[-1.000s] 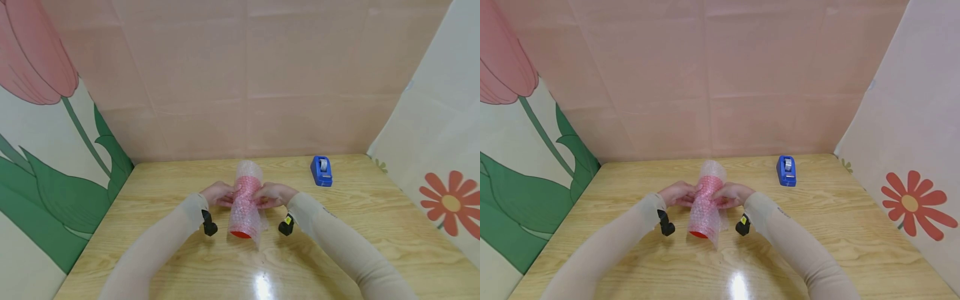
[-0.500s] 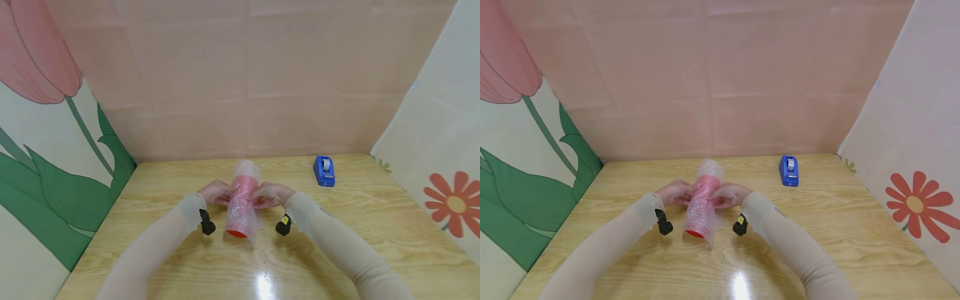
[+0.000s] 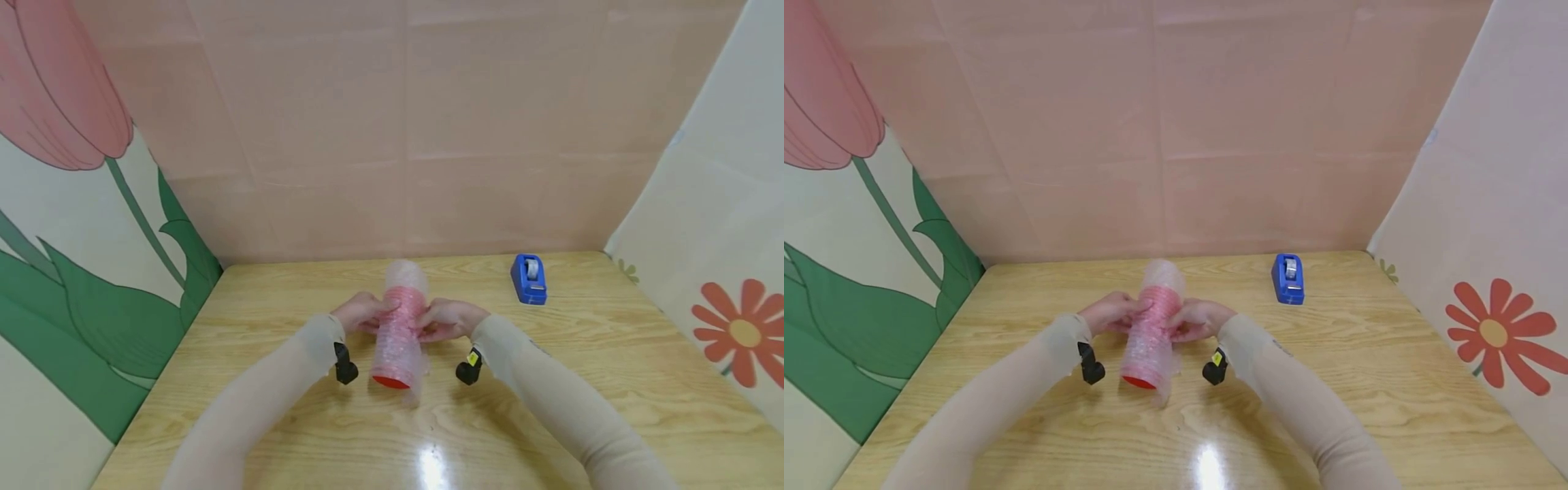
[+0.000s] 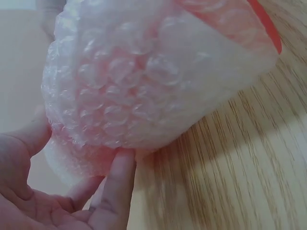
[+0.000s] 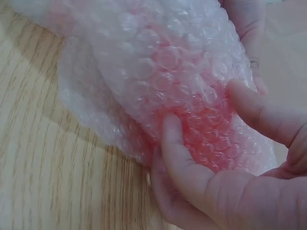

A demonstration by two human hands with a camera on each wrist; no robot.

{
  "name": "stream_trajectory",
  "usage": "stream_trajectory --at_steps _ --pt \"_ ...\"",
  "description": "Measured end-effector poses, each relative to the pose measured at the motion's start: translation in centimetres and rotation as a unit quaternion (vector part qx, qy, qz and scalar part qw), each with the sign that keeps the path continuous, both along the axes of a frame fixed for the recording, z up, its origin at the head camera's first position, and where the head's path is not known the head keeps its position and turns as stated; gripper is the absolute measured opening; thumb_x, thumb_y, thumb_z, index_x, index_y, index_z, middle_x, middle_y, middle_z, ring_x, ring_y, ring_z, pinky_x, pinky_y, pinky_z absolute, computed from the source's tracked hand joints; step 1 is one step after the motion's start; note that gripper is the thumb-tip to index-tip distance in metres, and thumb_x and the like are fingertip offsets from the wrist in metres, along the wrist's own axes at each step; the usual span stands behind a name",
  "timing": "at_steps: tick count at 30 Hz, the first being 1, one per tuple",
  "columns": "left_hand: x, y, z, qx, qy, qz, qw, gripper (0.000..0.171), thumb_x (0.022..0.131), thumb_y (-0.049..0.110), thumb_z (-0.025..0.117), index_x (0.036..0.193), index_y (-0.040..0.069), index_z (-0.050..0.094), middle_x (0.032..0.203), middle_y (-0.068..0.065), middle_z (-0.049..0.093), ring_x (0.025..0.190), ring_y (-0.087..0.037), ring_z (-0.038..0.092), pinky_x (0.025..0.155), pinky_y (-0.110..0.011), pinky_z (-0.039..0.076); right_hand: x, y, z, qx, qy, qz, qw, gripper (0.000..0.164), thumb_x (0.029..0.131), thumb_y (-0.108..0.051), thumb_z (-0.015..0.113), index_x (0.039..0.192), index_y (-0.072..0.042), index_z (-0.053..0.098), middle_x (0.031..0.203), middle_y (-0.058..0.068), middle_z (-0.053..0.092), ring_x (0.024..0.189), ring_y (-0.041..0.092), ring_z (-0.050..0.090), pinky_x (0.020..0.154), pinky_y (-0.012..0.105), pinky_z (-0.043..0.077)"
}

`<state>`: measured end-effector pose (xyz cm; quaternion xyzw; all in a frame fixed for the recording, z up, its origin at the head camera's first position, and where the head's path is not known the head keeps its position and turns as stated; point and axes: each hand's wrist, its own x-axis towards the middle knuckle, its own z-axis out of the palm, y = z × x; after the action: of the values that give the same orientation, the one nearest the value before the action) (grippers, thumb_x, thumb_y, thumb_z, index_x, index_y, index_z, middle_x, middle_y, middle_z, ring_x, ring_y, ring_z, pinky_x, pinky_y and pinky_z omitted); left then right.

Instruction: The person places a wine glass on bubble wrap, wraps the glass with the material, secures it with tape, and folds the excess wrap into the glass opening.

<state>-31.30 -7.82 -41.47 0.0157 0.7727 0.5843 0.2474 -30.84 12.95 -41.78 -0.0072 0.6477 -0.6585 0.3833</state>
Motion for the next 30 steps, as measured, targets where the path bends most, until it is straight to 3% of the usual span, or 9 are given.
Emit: stream_trajectory --at_steps 6,11,15,19,25,30 --pt "0.5 1.2 0.3 -0.007 0.04 -0.016 0.999 0.026 0.087 0.027 0.065 0.074 0.005 0.058 0.067 -0.002 0.057 0.059 -0.013 0.055 0.062 -0.033 0.052 -0.2 0.9 -0.2 -0.017 -0.012 0.03 0.999 0.014 0.09 0.009 0.049 0.104 0.011 0.046 0.094 0.012 0.053 0.082 0.019 0.055 0.08 0.029 0.05" --pt "0.6 1.7 0.5 -0.02 0.06 -0.017 0.9979 0.028 0.086 0.027 0.066 0.085 0.0 0.062 0.076 -0.007 0.062 0.065 -0.016 0.061 0.068 -0.038 0.054 -0.1 1.2 -0.2 -0.03 -0.017 0.045 0.998 0.013 0.091 0.009 0.046 0.104 0.011 0.045 0.092 0.011 0.055 0.082 0.018 0.055 0.08 0.028 0.051" --pt "0.7 1.9 0.7 -0.04 0.06 -0.016 0.9973 0.033 0.085 0.029 0.066 0.093 -0.002 0.061 0.084 -0.011 0.063 0.074 -0.021 0.063 0.072 -0.04 0.054 -0.1 1.4 -0.1 -0.031 -0.023 0.034 0.999 0.038 0.089 0.01 0.047 0.124 0.008 0.032 0.098 0.012 0.054 0.087 0.02 0.056 0.084 0.034 0.049" --pt "0.6 1.9 0.7 -0.05 0.061 -0.015 0.9968 0.033 0.085 0.03 0.067 0.092 -0.001 0.061 0.085 -0.011 0.063 0.075 -0.023 0.063 0.07 -0.038 0.055 -0.4 1.5 -0.6 0.022 -0.003 0.012 1.0 0.057 0.087 0.006 0.055 0.134 0.0 0.026 0.103 0.014 0.056 0.091 0.023 0.057 0.089 0.043 0.047" --pt "0.8 2.0 1.1 -0.046 0.059 -0.019 0.997 0.032 0.085 0.028 0.067 0.092 -0.002 0.062 0.084 -0.011 0.063 0.071 -0.02 0.063 0.07 -0.038 0.055 0.3 1.2 0.8 0.116 0.078 0.021 0.99 0.059 0.081 0.004 0.061 0.132 0.012 0.031 0.11 0.017 0.057 0.098 0.024 0.057 0.1 0.045 0.039" --pt "0.9 1.9 1.3 -0.044 0.049 -0.015 0.9977 0.035 0.085 0.028 0.067 0.1 -0.003 0.058 0.091 -0.012 0.062 0.076 -0.021 0.063 0.071 -0.038 0.055 0.4 0.8 1.3 0.093 0.082 0.017 0.992 0.044 0.079 0.012 0.055 0.121 0.015 0.041 0.102 0.015 0.057 0.087 0.019 0.058 0.096 0.04 0.043"
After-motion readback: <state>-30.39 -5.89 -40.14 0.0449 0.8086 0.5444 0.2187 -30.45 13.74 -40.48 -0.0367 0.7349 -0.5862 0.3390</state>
